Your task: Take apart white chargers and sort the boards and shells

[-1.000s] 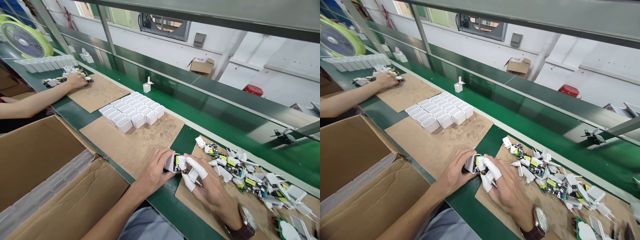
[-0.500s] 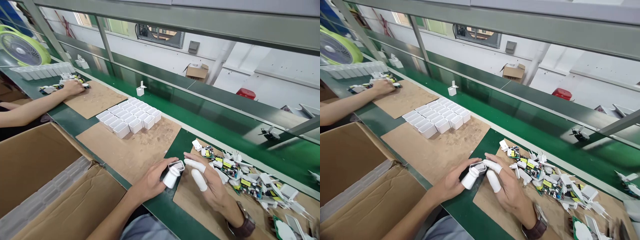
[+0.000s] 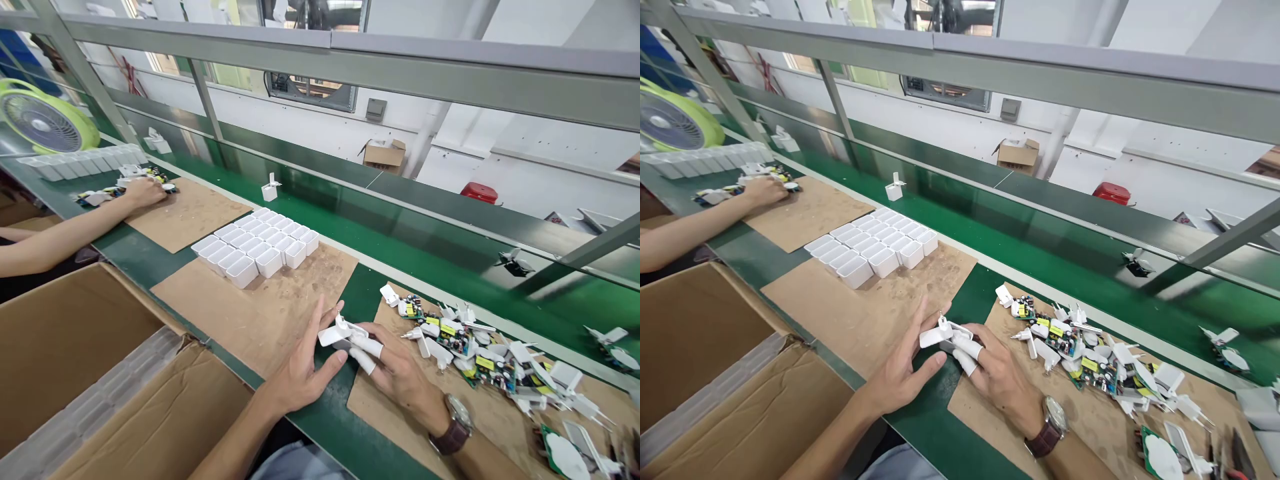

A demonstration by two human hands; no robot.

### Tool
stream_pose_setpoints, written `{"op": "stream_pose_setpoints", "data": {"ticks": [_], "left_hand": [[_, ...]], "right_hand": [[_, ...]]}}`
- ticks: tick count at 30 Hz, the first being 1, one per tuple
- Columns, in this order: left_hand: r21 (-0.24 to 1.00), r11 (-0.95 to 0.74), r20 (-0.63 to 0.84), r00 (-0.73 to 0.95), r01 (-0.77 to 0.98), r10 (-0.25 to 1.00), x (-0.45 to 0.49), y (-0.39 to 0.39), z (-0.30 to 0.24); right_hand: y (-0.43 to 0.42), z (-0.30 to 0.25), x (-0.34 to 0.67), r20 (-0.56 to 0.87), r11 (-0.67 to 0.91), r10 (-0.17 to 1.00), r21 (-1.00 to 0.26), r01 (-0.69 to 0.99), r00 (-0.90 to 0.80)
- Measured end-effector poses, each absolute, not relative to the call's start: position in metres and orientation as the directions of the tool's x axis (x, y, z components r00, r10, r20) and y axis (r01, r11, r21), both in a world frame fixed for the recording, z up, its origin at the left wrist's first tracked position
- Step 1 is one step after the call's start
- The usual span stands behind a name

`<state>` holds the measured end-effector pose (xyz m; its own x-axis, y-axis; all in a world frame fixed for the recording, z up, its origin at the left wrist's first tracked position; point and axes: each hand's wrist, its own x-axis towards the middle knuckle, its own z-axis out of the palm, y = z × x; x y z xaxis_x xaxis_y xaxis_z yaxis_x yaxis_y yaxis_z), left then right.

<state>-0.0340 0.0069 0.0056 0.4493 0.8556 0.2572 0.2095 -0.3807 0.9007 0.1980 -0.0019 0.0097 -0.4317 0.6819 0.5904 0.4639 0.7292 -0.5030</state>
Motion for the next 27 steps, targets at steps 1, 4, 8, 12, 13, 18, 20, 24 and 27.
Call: {"op": "stream_pose_setpoints", "data": {"ticks": [1,4,8,12,13,18,20,24,27], "left_hand": [[0.898,-0.391,0.273,0.436,0.205,0.857,-0.034,0.007,0.004],[0.897,-0.413,0.32,0.411,0.159,0.854,-0.034,0.007,-0.002],[0.877,-0.459,0.383,0.373,0.14,0.845,-0.033,0.007,-0.003],[0.836,-0.489,0.41,0.309,0.248,0.858,-0.031,0.008,-0.004],[0.824,-0.499,0.423,0.295,0.269,0.857,-0.03,0.008,-0.005],[0.781,-0.56,0.497,0.268,0.275,0.825,-0.027,0.01,-0.008],[0.766,-0.579,0.517,0.268,0.279,0.813,-0.026,0.011,-0.008],[0.752,-0.581,0.512,0.279,0.311,0.812,-0.026,0.014,-0.007],[0.743,-0.587,0.516,0.283,0.321,0.808,-0.025,0.017,-0.006]], "right_hand": [[-0.002,0.015,0.198,0.621,0.737,0.672,-0.501,0.454,-0.405],[-0.002,0.026,0.2,0.688,0.76,0.637,-0.485,0.432,-0.348],[-0.004,0.016,0.197,0.577,0.733,0.679,-0.497,0.464,-0.454],[-0.006,-0.001,0.193,0.489,0.693,0.721,-0.519,0.501,-0.49],[-0.006,-0.004,0.192,0.501,0.696,0.718,-0.507,0.509,-0.483],[-0.007,-0.01,0.192,0.547,0.704,0.701,-0.434,0.562,-0.457],[-0.007,-0.01,0.192,0.525,0.699,0.708,-0.42,0.58,-0.473],[-0.004,-0.008,0.192,0.517,0.697,0.706,-0.387,0.603,-0.484],[-0.002,-0.001,0.191,0.398,0.671,0.732,-0.285,0.684,-0.552]]}}
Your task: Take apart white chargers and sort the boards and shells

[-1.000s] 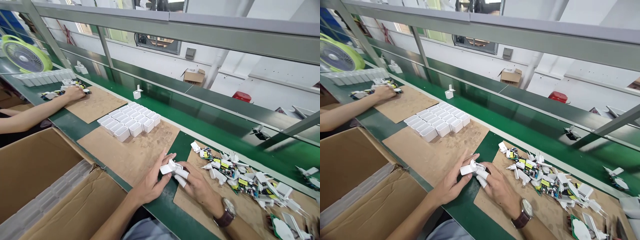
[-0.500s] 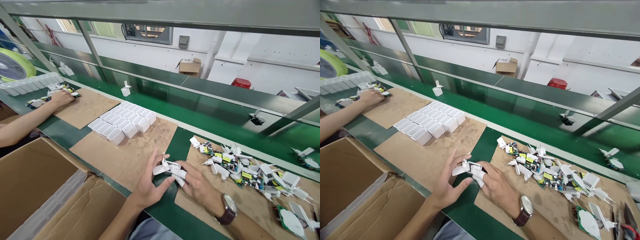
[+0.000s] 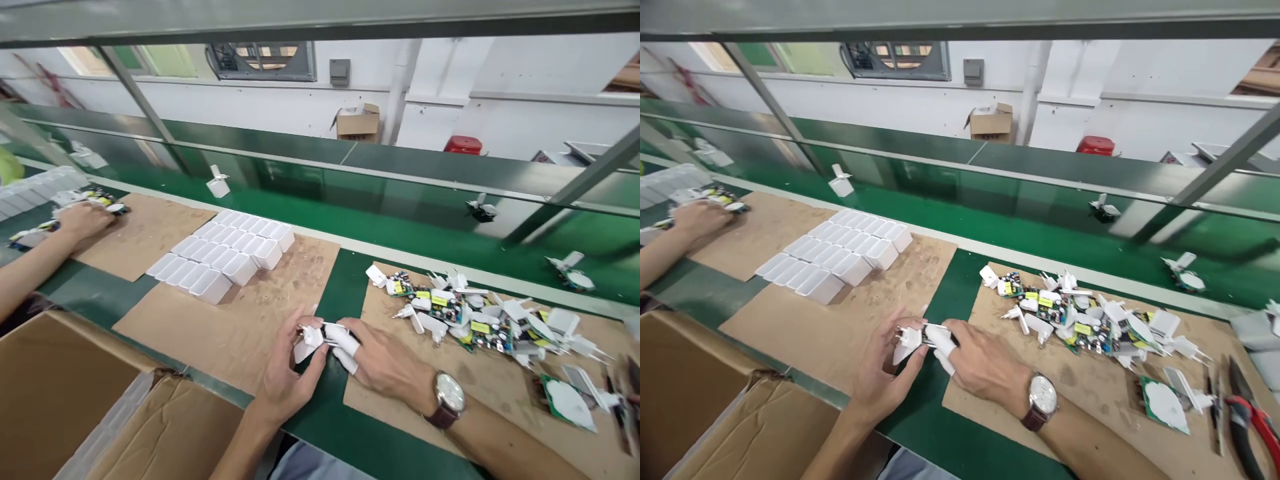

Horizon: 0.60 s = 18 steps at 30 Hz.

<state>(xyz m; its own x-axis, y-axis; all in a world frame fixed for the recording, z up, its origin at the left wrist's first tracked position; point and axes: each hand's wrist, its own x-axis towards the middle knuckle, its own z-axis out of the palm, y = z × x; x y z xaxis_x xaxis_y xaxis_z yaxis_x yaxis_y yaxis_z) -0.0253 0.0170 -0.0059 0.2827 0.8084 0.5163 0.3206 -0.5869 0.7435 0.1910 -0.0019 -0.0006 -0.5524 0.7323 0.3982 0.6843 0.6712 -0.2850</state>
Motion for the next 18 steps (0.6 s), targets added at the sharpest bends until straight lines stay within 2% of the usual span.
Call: {"op": "stream_pose_setpoints", "data": {"ticks": [4,8,14,18], "left_hand": [[0.726,-0.603,0.543,0.262,0.33,0.798,-0.024,0.022,-0.004],[0.734,-0.587,0.525,0.263,0.342,0.81,-0.022,0.03,-0.003],[0.743,-0.577,0.521,0.247,0.34,0.817,-0.019,0.032,0.0],[0.742,-0.567,0.508,0.253,0.356,0.823,-0.021,0.034,0.0]], "right_hand": [[0.001,0.014,0.189,0.203,0.634,0.772,-0.176,0.753,-0.602],[0.007,0.019,0.189,0.093,0.547,0.835,-0.255,0.798,-0.542],[0.01,0.015,0.188,0.102,0.48,0.873,-0.352,0.803,-0.477],[0.011,0.015,0.189,0.153,0.544,0.838,-0.309,0.78,-0.524]]}}
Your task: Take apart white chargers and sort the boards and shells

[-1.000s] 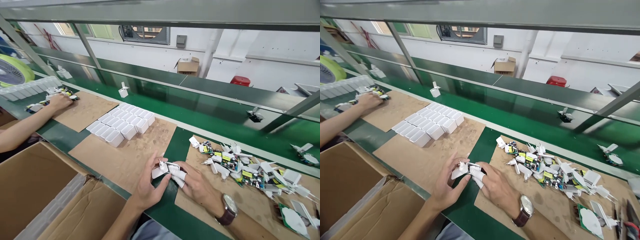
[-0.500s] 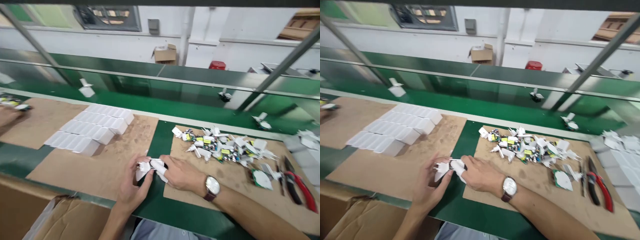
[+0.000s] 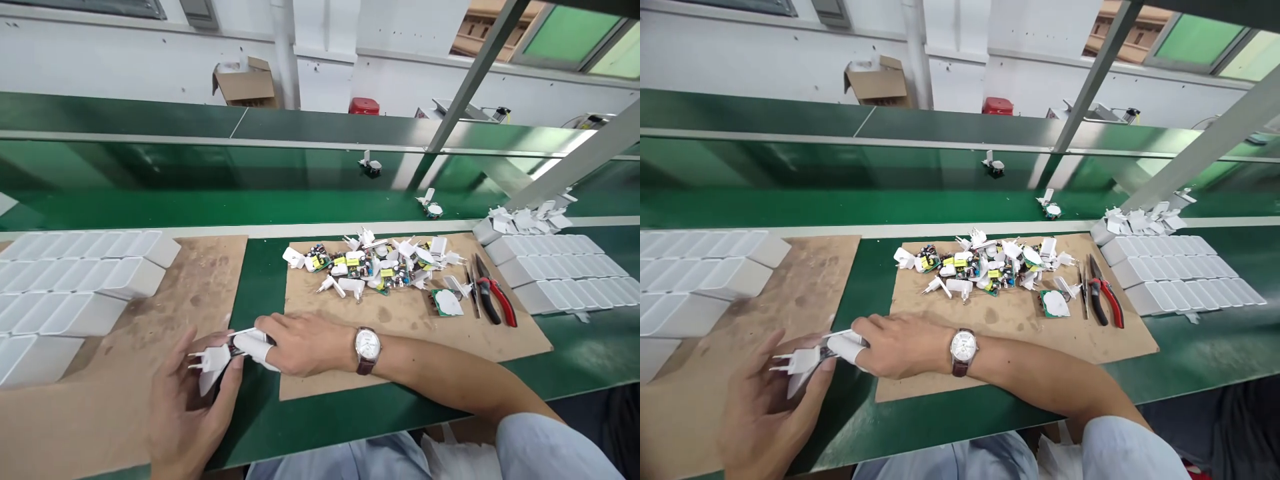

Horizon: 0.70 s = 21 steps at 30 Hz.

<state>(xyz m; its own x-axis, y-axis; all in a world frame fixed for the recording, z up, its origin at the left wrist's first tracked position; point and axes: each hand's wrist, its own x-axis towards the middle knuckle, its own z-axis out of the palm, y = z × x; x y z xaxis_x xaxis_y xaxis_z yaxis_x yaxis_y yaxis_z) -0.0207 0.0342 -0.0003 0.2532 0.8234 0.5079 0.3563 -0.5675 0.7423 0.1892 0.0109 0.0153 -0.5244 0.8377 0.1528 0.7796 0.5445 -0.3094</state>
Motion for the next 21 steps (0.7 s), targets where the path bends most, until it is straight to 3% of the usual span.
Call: {"op": "stream_pose_setpoints", "data": {"ticks": [9,12,16,21], "left_hand": [[0.76,-0.55,0.497,0.235,0.347,0.835,-0.023,0.032,-0.005],[0.758,-0.555,0.489,0.266,0.342,0.831,-0.023,0.028,-0.002],[0.768,-0.539,0.469,0.27,0.345,0.841,-0.024,0.024,0.0],[0.771,-0.547,0.475,0.276,0.327,0.835,-0.024,0.019,-0.001]], "right_hand": [[0.008,0.012,0.192,0.199,0.599,0.8,-0.237,0.765,-0.565],[0.005,0.003,0.193,0.323,0.612,0.787,-0.306,0.729,-0.525],[0.004,-0.006,0.196,0.506,0.618,0.777,-0.501,0.606,-0.374],[0.002,-0.007,0.193,0.535,0.663,0.749,-0.617,0.424,-0.392]]}}
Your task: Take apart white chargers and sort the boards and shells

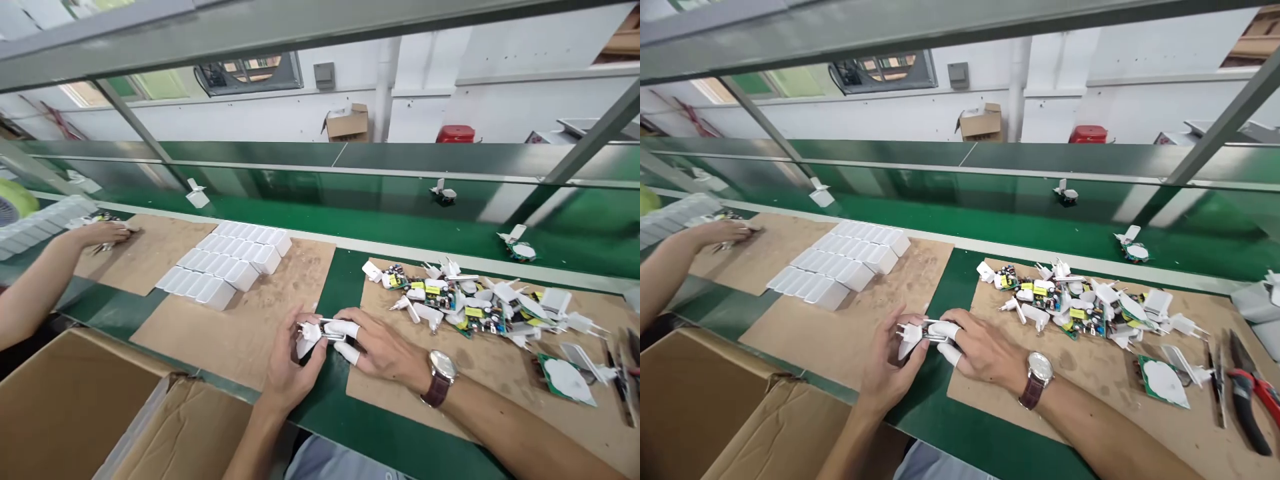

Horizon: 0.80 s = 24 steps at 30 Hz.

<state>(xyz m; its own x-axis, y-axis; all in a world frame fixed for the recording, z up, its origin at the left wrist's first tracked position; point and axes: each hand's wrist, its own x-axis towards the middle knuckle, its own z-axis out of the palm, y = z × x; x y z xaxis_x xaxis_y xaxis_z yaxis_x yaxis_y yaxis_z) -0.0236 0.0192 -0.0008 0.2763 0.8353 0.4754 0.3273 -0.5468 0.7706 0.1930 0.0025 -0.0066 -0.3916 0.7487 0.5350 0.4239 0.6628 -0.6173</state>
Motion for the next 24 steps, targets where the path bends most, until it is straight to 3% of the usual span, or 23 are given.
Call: {"op": "stream_pose_setpoints", "data": {"ticks": [2,4,6,8,15,24], "left_hand": [[0.754,-0.563,0.497,0.268,0.339,0.826,-0.025,0.017,-0.001],[0.692,-0.608,0.525,0.306,0.389,0.794,-0.026,0.015,0.0],[0.611,-0.654,0.54,0.369,0.446,0.756,-0.026,0.013,0.0],[0.566,-0.671,0.546,0.392,0.479,0.74,-0.022,0.011,0.002],[0.398,-0.785,0.704,0.39,0.475,0.593,0.003,0.014,0.019],[0.355,-0.779,0.689,0.419,0.517,0.591,0.006,0.012,0.025]], "right_hand": [[0.003,-0.009,0.189,0.471,0.552,0.828,-0.778,0.3,-0.303],[0.004,-0.013,0.184,0.265,0.268,0.948,-0.964,-0.007,-0.177],[0.007,-0.016,0.182,0.022,-0.036,0.983,-0.95,-0.311,-0.18],[0.009,-0.017,0.182,-0.096,-0.2,0.962,-0.884,-0.423,-0.254],[0.01,-0.003,0.188,-0.145,-0.286,0.941,-0.823,-0.491,-0.306],[0.008,0.003,0.187,-0.171,-0.321,0.935,-0.782,-0.534,-0.311]]}}
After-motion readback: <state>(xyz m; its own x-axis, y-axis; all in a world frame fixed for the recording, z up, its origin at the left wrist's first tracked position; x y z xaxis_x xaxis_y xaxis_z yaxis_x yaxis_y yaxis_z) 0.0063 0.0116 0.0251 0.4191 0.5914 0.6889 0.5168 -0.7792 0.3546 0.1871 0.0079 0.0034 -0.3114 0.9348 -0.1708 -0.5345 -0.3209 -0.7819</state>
